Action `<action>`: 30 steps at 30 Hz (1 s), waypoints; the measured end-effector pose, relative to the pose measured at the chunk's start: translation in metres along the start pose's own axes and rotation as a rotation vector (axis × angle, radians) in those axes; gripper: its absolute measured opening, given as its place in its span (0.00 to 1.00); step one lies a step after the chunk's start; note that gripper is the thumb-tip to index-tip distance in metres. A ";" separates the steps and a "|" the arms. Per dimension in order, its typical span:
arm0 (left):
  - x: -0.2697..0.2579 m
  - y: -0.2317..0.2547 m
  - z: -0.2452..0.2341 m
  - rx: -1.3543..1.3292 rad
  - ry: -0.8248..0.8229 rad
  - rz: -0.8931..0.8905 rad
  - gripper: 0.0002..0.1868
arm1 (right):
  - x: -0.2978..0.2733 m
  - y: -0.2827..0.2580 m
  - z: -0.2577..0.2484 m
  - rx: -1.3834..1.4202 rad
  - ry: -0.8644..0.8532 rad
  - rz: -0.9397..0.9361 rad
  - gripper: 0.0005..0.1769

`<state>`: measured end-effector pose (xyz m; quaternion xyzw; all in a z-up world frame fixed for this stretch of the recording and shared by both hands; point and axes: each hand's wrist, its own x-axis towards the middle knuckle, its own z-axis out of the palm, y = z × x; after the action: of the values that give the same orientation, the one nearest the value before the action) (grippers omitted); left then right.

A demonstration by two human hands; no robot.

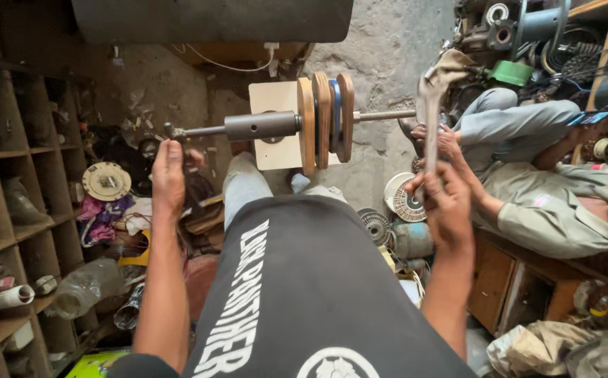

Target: The person winds copper wire onto a wooden spool by hand, then secures the spool onto a metal rod using a wrench. The person manipulates the wire and spool throughout the process.

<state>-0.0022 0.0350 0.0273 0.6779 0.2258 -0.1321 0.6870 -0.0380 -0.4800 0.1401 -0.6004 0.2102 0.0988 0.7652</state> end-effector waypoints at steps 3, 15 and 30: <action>0.010 0.005 0.005 0.108 0.053 -0.010 0.28 | 0.007 0.061 -0.016 0.137 0.143 -0.012 0.11; 0.027 0.012 0.031 0.375 0.125 0.377 0.24 | 0.147 0.292 -0.035 -0.115 0.161 0.707 0.15; 0.025 0.019 0.033 0.445 0.084 0.312 0.25 | 0.183 0.344 0.001 -0.608 0.125 0.407 0.37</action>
<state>0.0324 0.0067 0.0307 0.8438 0.1122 -0.0426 0.5230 -0.0131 -0.4083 -0.2425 -0.7512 0.3324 0.2699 0.5024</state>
